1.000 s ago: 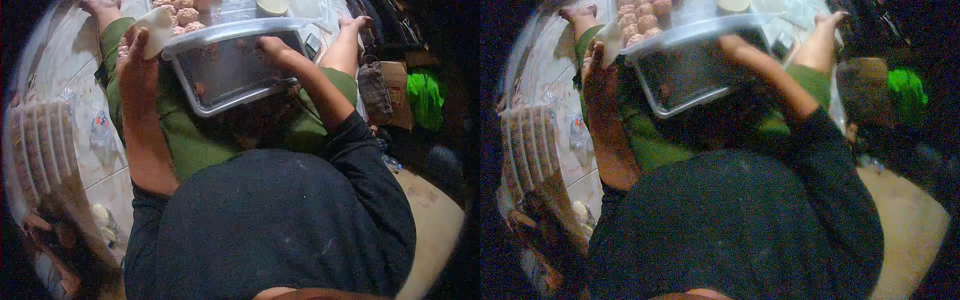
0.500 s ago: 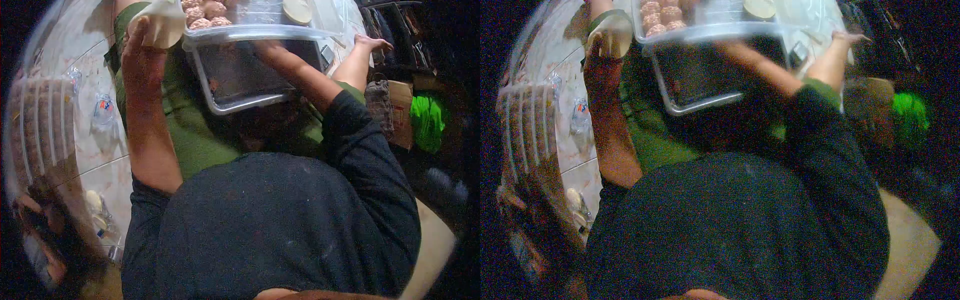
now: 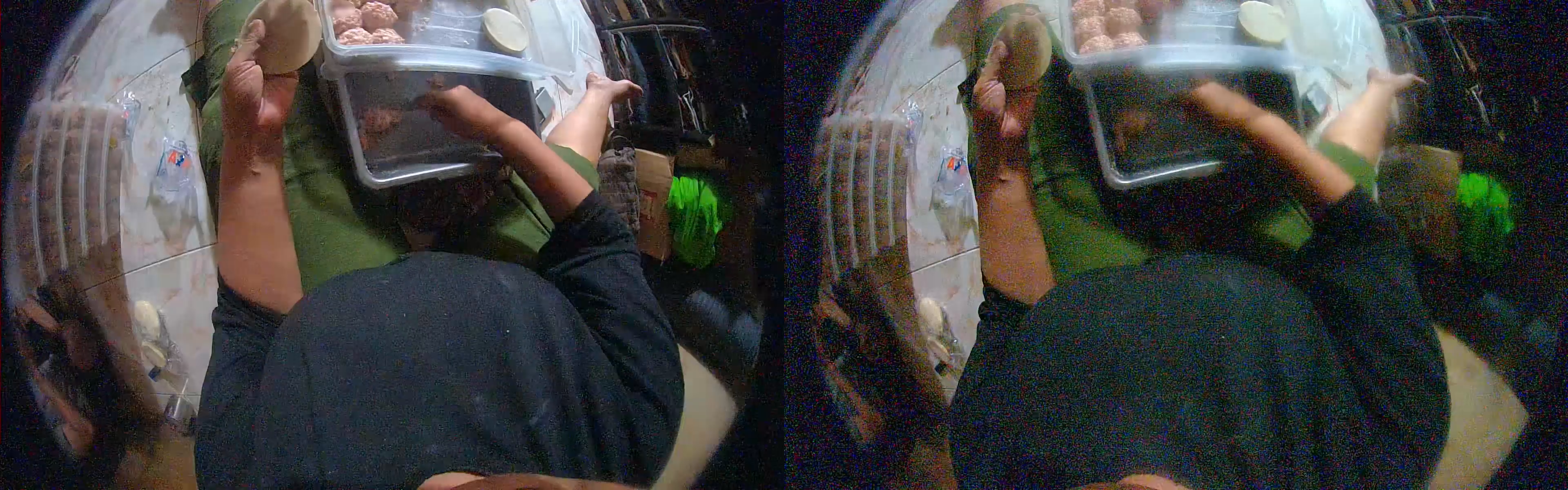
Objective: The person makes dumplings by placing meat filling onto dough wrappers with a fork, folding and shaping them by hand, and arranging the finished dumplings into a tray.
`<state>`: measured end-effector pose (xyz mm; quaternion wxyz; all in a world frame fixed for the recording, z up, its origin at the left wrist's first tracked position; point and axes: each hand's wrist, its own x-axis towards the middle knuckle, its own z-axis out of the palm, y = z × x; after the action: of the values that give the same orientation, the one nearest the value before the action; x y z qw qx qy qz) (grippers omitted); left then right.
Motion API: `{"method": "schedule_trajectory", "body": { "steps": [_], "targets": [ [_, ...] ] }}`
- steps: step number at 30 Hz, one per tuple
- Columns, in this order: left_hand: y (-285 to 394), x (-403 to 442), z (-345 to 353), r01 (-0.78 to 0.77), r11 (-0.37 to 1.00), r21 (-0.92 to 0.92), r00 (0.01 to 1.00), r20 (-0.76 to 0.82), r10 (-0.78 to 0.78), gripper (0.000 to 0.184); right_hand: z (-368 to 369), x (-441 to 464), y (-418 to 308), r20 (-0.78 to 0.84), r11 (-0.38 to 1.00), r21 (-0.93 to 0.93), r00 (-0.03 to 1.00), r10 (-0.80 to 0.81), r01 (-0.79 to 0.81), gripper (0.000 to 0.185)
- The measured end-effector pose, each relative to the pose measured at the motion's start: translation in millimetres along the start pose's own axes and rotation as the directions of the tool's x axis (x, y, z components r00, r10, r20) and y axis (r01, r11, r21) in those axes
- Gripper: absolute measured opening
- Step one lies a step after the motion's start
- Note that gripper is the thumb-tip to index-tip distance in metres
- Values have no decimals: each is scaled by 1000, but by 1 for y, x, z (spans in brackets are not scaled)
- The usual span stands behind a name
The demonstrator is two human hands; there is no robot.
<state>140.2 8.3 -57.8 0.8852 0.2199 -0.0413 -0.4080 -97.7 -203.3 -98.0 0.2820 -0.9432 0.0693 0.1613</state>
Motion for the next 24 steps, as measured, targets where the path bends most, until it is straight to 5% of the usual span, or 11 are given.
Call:
{"method": "schedule_trajectory", "body": {
  "steps": [2,7,10,13,15,17,20,24],
  "targets": [
    [2,12,-14,-18,998,61,999,44,16,37,4,1,11,22,984,-137,993,119,-115,25],
    [2,-5,7,88,987,-138,982,178,-62,32,19,18,1,47,997,73,999,-16,12,22],
    [-1,-10,21,-22,999,29,998,-59,23,31,15,20,-29,104,981,192,995,-1,-19,22],
    [-3,-12,28,-24,998,59,992,-124,32,31,-1,18,-52,234,883,442,971,55,-156,23],
    [-4,-11,29,-21,997,73,992,-123,30,31,0,18,-46,255,900,421,967,6,-117,23],
    [-4,-11,30,-19,996,86,993,-110,29,31,7,20,-24,208,982,164,970,-124,91,23],
    [-5,-11,30,-23,994,108,995,-94,33,32,-12,12,-35,222,991,-86,968,115,-98,23],
    [-6,-14,31,-35,990,135,997,-70,45,32,-1,3,-28,219,987,-158,975,44,-9,22]
  ]
}}
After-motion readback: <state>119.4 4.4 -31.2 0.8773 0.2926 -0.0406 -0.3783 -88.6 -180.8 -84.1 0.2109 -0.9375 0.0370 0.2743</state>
